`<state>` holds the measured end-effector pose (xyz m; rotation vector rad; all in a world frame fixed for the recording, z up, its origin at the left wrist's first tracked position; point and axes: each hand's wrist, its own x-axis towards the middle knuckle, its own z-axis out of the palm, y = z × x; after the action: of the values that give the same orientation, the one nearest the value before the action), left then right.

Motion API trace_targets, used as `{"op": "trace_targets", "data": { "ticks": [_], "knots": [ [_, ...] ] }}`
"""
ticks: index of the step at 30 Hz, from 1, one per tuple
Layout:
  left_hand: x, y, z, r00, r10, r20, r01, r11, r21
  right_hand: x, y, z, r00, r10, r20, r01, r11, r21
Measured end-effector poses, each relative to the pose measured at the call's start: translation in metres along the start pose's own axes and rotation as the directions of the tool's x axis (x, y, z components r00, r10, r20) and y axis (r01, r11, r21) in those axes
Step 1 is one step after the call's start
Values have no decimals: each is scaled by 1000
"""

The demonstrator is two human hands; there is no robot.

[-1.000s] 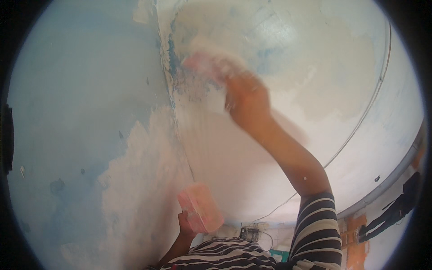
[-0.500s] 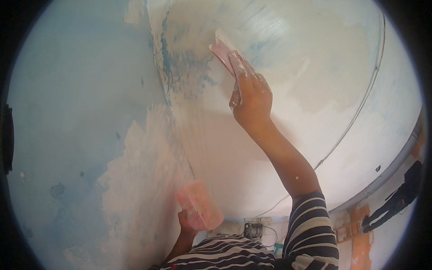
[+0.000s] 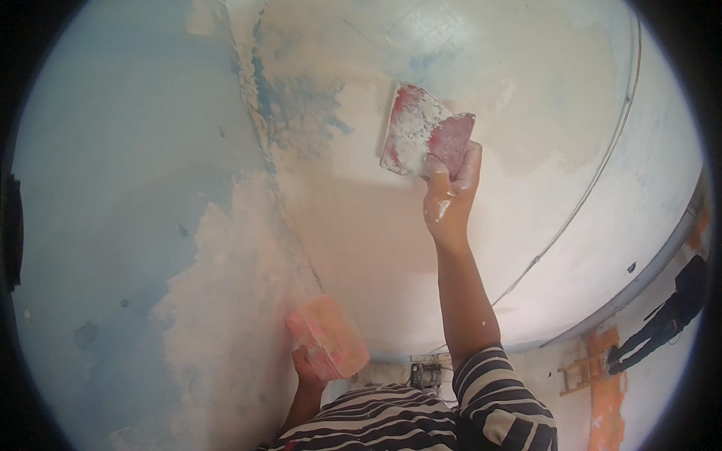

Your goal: The person applies plaster to a wall using a putty knife, frequently reloading the blade from a small pink container held in the other hand.

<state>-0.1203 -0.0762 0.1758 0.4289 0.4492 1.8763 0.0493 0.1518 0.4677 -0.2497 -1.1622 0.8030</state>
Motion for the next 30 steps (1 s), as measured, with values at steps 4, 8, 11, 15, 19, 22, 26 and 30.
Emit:
{"op": "trace_targets", "data": {
  "ticks": [4,8,11,15,19,22,26,30],
  "knots": [
    [-23,-9,4,1000,22,11,-22,999,30,-7,-6,-6,991,-70,115,90,979,-181],
    [-33,-13,-5,999,-14,-40,17,998,65,-16,-3,2,995,-76,70,79,996,-46],
    [-36,-17,-9,998,-28,-63,32,998,59,-21,-7,7,997,-59,58,60,998,-30],
    [-44,-21,-7,997,-18,-72,22,998,52,-21,-4,13,993,-116,22,116,993,29],
    [-43,-22,-8,997,-14,-79,20,998,66,-20,-4,13,996,-69,54,67,998,21],
    [-43,-26,-16,996,-12,-88,18,998,63,-20,-5,14,997,-61,50,60,998,12],
    [-43,-25,-16,997,-25,-78,25,1000,1,-20,-10,17,999,-27,38,25,999,46],
    [-45,-27,-11,994,-32,-107,37,998,50,-17,-8,11,995,-78,66,76,997,30]
  ]
}}
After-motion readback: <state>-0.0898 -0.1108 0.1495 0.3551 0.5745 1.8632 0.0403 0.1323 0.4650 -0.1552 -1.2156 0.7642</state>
